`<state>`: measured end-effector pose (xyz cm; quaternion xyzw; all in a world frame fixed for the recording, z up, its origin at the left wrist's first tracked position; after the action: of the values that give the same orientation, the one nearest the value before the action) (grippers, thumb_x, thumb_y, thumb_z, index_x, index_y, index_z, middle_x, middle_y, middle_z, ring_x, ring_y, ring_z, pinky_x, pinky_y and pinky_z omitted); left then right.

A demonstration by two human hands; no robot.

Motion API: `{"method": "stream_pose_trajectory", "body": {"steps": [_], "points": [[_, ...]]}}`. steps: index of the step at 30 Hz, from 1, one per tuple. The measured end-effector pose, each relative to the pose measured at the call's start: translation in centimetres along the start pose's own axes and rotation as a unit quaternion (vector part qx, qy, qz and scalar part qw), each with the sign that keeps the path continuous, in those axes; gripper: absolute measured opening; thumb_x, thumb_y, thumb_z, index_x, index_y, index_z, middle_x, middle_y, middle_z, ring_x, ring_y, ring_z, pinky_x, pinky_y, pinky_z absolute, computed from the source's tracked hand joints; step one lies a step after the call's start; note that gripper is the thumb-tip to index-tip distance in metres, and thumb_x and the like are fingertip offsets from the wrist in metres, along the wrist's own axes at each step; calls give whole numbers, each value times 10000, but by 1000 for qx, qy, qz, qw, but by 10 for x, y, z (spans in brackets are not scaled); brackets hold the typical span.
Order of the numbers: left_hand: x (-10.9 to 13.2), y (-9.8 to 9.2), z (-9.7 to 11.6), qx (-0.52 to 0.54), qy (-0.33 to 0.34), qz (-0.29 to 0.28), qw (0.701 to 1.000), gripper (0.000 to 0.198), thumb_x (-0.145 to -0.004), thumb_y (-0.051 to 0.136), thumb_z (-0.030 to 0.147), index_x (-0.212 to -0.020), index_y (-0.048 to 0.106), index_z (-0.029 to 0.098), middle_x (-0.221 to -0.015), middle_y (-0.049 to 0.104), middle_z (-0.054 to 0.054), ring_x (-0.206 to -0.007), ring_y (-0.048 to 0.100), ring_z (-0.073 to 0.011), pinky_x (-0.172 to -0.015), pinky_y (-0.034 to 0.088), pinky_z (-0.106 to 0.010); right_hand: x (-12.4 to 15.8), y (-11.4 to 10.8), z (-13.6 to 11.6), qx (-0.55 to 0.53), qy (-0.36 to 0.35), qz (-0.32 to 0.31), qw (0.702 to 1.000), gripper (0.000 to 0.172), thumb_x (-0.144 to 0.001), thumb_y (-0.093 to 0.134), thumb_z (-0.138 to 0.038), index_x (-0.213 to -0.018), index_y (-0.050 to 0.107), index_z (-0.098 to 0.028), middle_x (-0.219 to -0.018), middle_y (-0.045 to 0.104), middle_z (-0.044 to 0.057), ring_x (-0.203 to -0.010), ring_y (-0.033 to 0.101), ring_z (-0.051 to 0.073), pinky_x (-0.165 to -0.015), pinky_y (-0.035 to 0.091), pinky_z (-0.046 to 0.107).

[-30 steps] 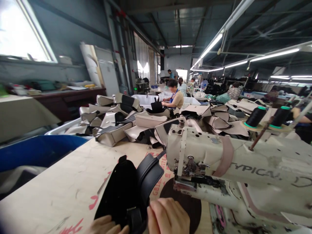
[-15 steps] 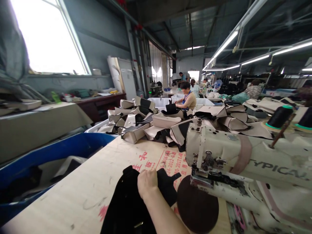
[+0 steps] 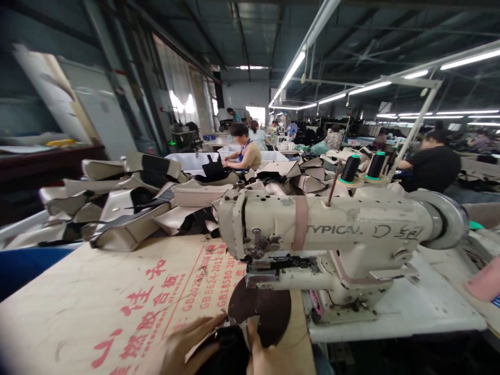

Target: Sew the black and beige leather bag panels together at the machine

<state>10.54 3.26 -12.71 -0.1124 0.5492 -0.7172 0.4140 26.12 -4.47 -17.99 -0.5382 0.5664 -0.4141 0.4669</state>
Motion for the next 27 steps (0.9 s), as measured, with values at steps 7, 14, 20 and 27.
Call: {"method": "stream_pose_trajectory", "body": {"steps": [7,14,20,27], "points": [[-13,16,13,78,44,-111,990,442,-833,498,184,-1246,499,343,-1148,636,25,-993,624,-157,-874,495,-243,-11,-43,23,-155,-136,102,973,467,-847,430,-120,-1296,435,-249,-1125,579,73,-996,573,211,-811,508,325],[-15,2,19,159,92,-182,966,280,-857,519,308,-1122,609,321,-1049,666,3,-909,638,-133,-791,497,-180,-12,-46,16,-278,-311,108,902,271,-906,365,-101,-1130,513,-141,-1020,616,61,-968,550,143,-851,476,254],[-24,2,49,124,12,-102,987,247,-853,496,397,-779,616,195,-794,607,-14,-730,570,-128,-633,445,-196,-13,-45,20,-265,-286,100,915,202,-906,342,-137,-917,544,-139,-846,609,62,-787,565,152,-695,466,258],[-44,38,31,312,-225,-210,899,390,-774,483,468,-538,464,157,-505,364,55,-500,331,-77,-460,252,-207,-12,-40,20,-218,-243,112,939,215,-913,346,-174,-780,514,-161,-678,542,30,-637,517,151,-556,386,260]]}}
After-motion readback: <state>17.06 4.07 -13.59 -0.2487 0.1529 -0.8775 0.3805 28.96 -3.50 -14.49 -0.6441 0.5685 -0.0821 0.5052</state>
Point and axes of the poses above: each hand's wrist, its own x-axis away from the middle knuckle, its own y-axis out of the palm, z = x × y, the point moved 5 cm from there along -x, towards the middle knuckle
